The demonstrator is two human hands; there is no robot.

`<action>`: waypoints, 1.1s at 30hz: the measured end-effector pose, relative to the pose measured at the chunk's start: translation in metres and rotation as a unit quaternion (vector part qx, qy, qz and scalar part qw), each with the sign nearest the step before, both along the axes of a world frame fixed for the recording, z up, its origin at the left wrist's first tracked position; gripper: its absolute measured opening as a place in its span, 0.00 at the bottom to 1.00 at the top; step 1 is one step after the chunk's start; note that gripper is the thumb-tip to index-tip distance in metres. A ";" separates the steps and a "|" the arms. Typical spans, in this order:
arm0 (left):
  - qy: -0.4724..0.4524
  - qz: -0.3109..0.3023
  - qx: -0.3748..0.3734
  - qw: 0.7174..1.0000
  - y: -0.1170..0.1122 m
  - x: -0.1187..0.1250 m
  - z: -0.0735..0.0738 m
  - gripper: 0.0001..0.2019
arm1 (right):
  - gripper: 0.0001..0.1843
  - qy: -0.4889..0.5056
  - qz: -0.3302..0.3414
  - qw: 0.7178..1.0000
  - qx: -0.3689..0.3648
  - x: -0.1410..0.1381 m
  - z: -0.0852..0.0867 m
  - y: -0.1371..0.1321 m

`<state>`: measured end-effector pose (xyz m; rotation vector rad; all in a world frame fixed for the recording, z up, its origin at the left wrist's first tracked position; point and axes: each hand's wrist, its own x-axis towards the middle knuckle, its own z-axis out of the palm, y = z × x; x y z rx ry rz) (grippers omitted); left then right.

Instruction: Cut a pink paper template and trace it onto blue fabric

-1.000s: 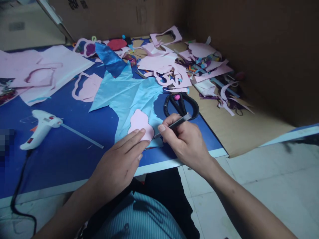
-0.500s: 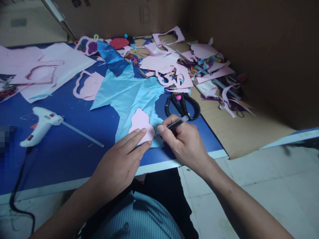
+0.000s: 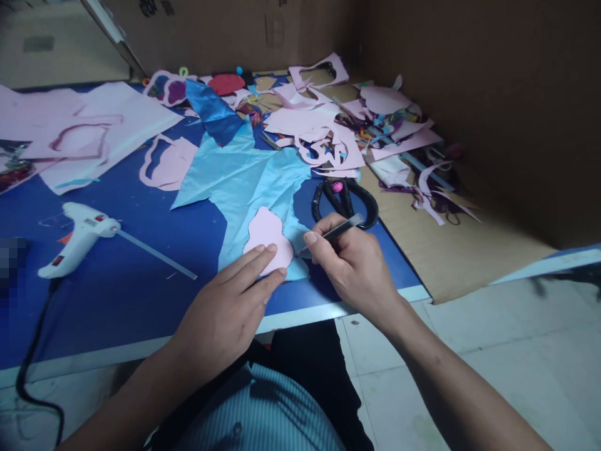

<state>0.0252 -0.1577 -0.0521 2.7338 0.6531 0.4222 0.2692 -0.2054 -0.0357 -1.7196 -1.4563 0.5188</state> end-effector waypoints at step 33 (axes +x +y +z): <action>-0.001 0.022 0.119 0.993 0.008 0.012 0.004 0.10 | 0.19 0.024 0.220 0.974 0.059 -0.009 0.006 0.115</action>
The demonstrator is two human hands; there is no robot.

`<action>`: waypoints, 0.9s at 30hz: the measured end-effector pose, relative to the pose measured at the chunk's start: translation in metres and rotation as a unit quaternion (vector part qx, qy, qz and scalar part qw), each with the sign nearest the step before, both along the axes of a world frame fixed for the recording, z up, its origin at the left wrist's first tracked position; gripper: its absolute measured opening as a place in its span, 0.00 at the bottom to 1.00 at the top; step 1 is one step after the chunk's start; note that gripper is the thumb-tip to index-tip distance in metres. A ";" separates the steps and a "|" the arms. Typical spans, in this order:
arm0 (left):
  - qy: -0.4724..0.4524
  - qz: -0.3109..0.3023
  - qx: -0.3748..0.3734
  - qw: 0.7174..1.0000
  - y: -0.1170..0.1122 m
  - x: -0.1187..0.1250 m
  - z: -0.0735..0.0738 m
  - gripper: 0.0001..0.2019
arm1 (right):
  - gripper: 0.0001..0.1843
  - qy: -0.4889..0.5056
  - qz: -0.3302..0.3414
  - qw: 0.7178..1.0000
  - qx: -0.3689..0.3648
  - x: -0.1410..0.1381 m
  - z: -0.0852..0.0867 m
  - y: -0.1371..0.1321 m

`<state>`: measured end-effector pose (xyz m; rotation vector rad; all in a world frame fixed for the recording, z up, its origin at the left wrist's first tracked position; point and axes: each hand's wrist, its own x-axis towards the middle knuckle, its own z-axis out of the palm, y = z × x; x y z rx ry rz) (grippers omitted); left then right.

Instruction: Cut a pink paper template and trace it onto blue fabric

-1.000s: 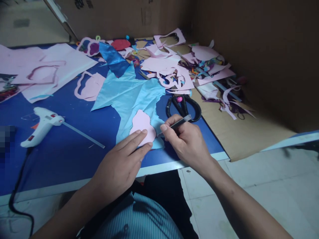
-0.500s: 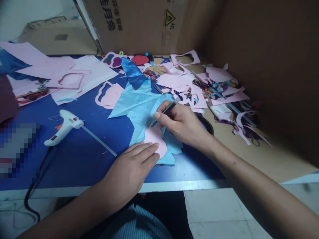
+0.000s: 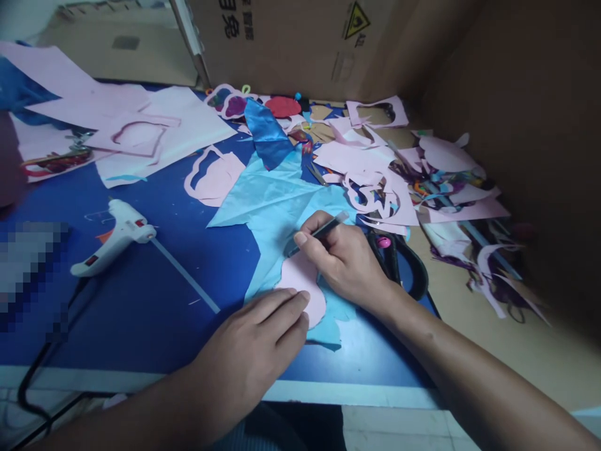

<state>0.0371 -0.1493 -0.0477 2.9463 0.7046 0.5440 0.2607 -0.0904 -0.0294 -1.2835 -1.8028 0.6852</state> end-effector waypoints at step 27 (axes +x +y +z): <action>-0.012 0.003 -0.021 1.000 -0.001 -0.002 -0.005 0.10 | 0.13 0.044 -0.065 0.997 0.007 0.006 0.007 0.000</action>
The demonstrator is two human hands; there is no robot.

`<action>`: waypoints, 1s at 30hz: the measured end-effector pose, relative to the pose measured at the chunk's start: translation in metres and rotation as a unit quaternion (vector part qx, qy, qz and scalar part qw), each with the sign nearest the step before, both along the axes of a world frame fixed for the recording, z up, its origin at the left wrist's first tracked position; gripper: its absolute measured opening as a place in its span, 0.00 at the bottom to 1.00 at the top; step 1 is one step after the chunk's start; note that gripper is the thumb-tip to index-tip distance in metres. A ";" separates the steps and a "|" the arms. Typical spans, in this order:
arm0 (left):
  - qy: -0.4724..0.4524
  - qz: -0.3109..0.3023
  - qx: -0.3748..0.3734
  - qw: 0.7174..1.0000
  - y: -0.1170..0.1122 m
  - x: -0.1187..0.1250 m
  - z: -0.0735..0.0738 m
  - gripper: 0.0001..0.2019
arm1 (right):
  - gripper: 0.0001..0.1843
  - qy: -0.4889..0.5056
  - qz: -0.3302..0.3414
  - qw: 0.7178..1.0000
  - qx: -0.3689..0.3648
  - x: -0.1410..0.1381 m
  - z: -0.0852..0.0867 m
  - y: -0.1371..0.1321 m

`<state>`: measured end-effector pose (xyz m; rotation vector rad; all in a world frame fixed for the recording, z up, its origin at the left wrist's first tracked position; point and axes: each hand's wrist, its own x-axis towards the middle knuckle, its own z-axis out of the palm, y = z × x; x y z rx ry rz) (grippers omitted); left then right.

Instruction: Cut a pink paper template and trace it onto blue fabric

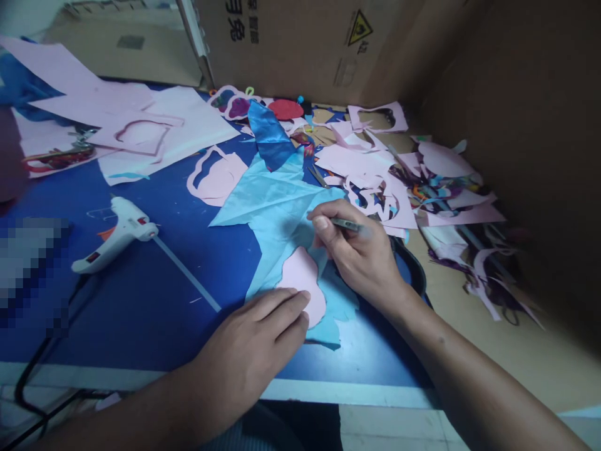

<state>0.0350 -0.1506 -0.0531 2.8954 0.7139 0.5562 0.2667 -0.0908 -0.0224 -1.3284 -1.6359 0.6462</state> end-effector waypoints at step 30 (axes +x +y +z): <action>-0.026 -0.031 -0.034 0.999 0.009 -0.005 -0.006 0.19 | 0.14 -0.312 -0.023 0.950 0.020 0.005 -0.032 0.130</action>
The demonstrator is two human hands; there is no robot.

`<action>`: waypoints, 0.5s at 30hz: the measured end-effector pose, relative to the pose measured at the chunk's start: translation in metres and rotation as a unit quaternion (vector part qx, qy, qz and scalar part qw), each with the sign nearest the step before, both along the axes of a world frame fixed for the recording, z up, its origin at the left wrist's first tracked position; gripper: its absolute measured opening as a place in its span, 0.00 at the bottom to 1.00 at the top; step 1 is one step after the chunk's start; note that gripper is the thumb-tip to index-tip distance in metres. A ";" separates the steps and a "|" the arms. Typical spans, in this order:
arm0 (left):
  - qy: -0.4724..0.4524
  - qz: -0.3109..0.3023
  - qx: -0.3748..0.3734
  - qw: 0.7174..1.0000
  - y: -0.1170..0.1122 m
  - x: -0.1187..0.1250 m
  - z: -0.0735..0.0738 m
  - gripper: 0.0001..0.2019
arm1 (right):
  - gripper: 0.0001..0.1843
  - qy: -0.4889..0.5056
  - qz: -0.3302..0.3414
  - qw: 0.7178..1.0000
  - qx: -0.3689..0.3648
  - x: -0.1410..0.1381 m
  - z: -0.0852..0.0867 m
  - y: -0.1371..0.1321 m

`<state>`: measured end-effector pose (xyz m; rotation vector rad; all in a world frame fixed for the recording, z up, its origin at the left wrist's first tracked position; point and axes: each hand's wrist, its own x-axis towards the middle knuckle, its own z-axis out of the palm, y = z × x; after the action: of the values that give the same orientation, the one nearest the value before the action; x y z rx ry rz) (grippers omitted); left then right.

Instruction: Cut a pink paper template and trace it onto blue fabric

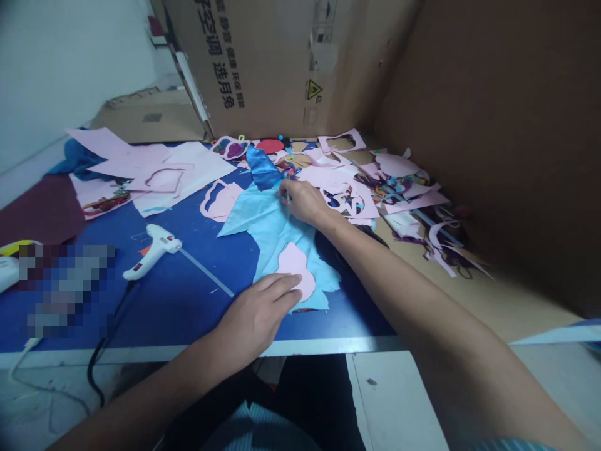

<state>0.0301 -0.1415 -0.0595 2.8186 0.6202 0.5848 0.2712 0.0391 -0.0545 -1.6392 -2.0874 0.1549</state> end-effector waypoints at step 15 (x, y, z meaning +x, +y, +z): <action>0.003 0.021 -0.002 1.000 0.004 0.001 0.007 0.16 | 0.15 0.017 -0.001 0.999 0.033 -0.007 0.000 0.004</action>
<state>0.0313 -0.1372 -0.0529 2.8102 0.6825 0.5821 0.2645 0.0436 -0.0549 -1.5890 -2.0450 0.1115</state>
